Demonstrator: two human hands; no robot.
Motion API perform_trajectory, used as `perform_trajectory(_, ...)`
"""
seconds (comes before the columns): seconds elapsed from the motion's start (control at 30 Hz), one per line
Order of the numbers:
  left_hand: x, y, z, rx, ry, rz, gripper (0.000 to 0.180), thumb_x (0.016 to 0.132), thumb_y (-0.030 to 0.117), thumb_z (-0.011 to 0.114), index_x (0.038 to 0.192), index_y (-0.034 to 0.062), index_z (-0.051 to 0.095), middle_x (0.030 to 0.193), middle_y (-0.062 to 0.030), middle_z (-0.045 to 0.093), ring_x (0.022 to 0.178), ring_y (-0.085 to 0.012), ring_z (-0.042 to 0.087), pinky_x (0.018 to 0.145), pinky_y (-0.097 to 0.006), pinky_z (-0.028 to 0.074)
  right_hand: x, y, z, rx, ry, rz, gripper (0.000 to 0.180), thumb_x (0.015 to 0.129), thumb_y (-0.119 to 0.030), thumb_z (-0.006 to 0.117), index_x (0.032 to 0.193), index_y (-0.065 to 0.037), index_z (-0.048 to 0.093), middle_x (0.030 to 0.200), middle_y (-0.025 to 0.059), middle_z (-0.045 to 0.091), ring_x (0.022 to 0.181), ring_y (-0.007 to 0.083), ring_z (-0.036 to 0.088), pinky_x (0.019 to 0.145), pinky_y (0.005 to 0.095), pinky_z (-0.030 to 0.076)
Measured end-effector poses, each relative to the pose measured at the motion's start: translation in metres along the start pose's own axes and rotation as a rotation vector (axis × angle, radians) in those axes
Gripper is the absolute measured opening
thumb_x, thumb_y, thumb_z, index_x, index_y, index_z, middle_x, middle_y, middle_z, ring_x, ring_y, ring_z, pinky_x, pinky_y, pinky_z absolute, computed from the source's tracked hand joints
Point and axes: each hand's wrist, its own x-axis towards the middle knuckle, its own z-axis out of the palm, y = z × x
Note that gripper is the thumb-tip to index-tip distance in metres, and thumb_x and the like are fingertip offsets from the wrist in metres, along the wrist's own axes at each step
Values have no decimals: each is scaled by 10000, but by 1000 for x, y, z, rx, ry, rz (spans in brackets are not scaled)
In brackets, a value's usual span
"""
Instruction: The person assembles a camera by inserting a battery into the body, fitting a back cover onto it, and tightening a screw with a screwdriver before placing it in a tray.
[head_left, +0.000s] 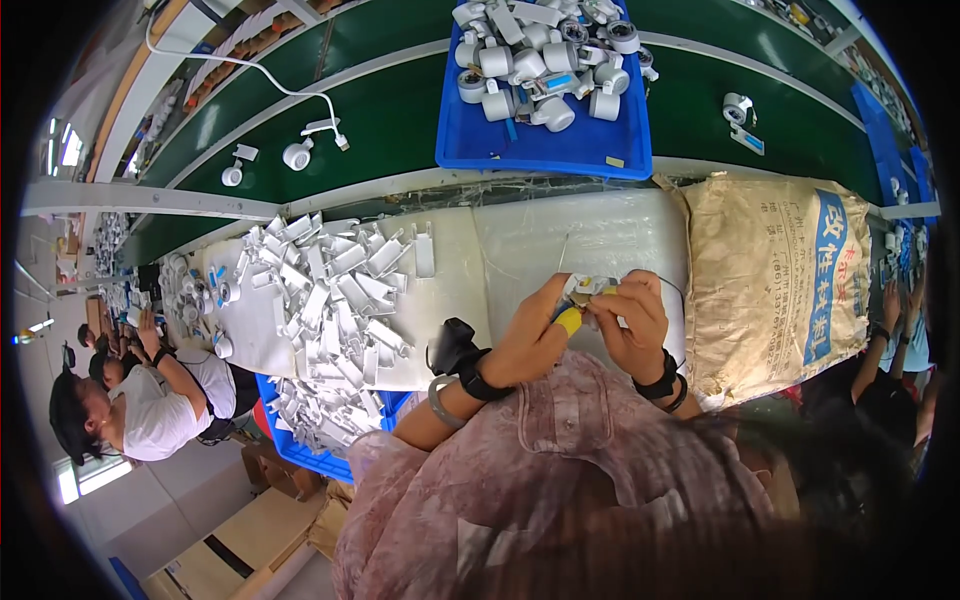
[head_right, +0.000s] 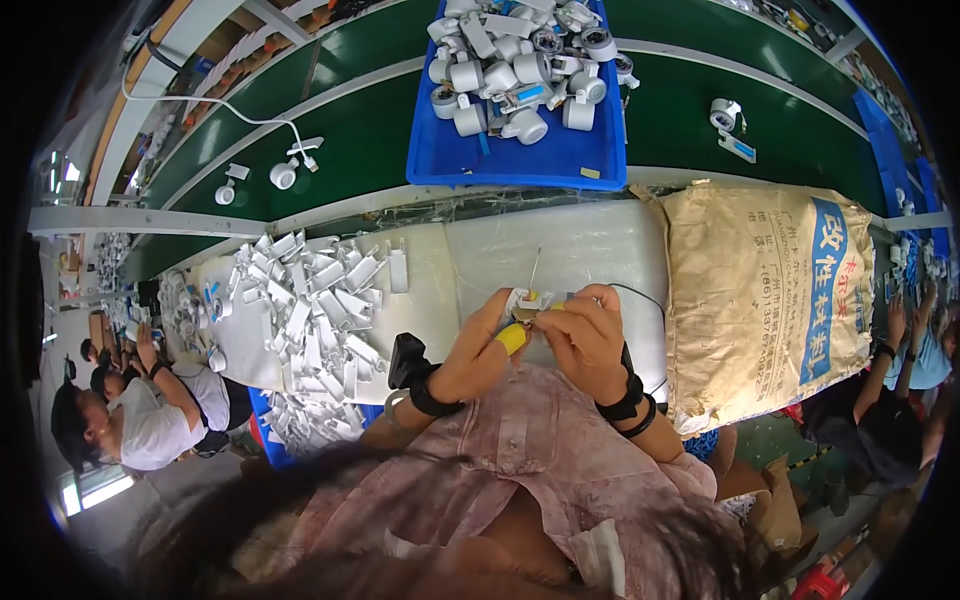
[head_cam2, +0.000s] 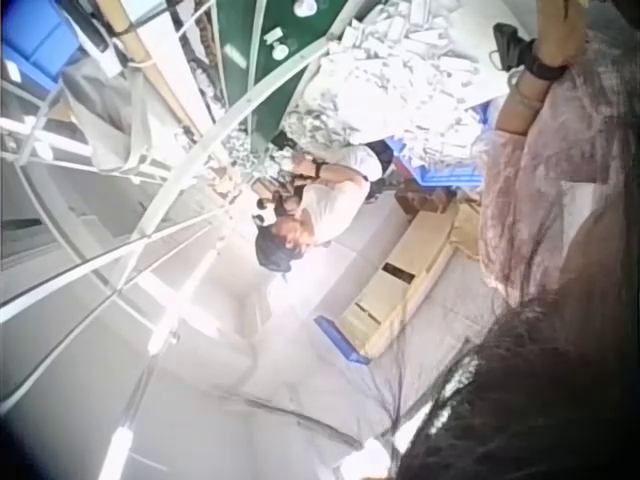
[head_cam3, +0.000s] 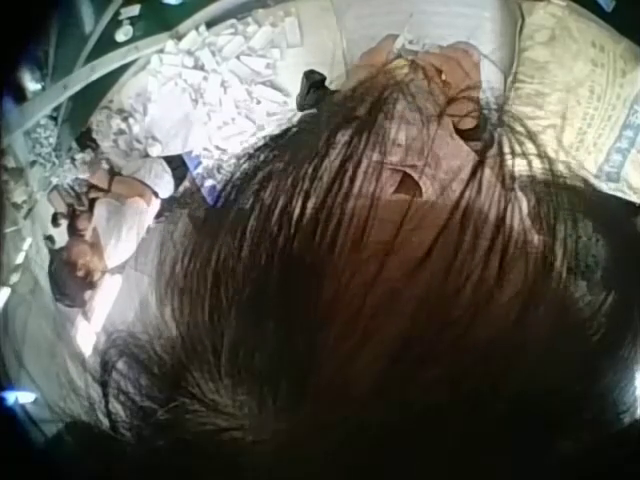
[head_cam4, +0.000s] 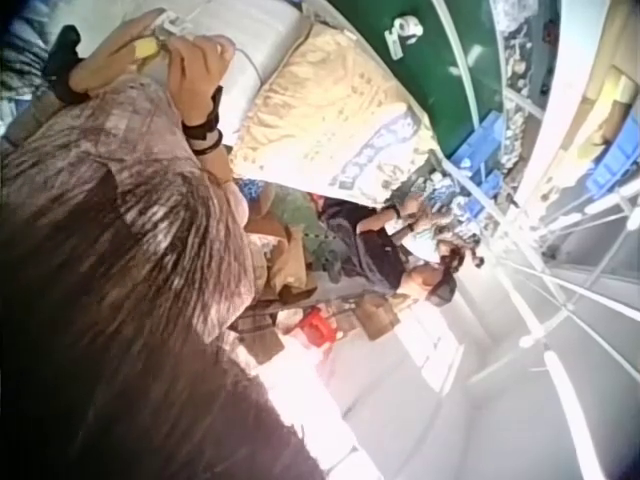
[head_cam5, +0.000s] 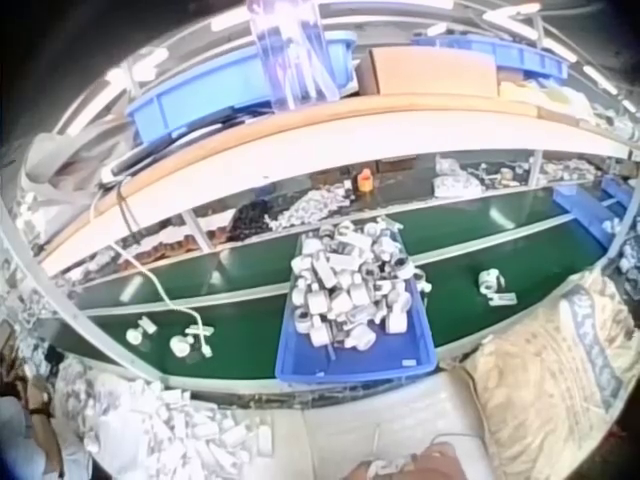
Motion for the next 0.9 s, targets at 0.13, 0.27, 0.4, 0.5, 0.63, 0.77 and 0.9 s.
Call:
perform_trajectory(0.13,0,1,-1,13,-25,-3,247,916,71,470,1159,30,474,828,-13,525,691,-58,488,594,-219,412,3,0,-2,1,-44,32,253,666,-10,779,887,-90,685,796,38,579,738,248,520,739,358,414)
perform_trajectory(0.27,0,-7,1,63,-8,39,252,942,70,455,1191,39,474,834,-1,530,689,-49,484,580,-210,409,5,2,-7,-1,-112,19,263,658,-10,776,889,-95,685,802,41,587,753,242,535,772,366,413)
perform_trajectory(0.4,-2,-12,3,79,22,8,277,943,53,448,1218,50,477,839,6,540,684,-46,485,569,-210,421,5,4,-9,18,-147,21,273,651,-6,774,893,-100,689,814,33,604,783,219,550,794,369,419)
perform_trajectory(0.5,-1,-10,3,104,22,-1,299,940,53,460,1239,46,471,879,-19,566,694,-63,511,568,-225,439,5,4,-9,9,-127,17,280,649,1,770,897,-99,687,811,33,600,783,223,550,798,372,420)
perform_trajectory(0.63,0,-3,1,138,4,-55,392,877,-8,463,1268,-10,438,1062,-201,591,985,-349,590,865,-368,454,4,8,-8,38,-120,7,269,650,11,764,884,-97,687,810,27,599,781,221,551,813,375,425)
perform_trajectory(0.77,3,-5,1,180,-22,83,392,893,9,475,1281,-18,424,1069,-209,583,977,-356,590,861,-370,457,6,7,-12,58,-124,2,256,659,12,758,881,-95,687,808,27,605,770,216,552,813,376,428)
perform_trajectory(0.9,2,-12,1,187,-19,58,389,885,7,476,1271,-17,431,1072,-211,582,986,-370,586,862,-377,456,8,6,-12,66,-146,-4,233,670,7,754,869,-90,682,801,28,612,758,212,554,818,378,429)
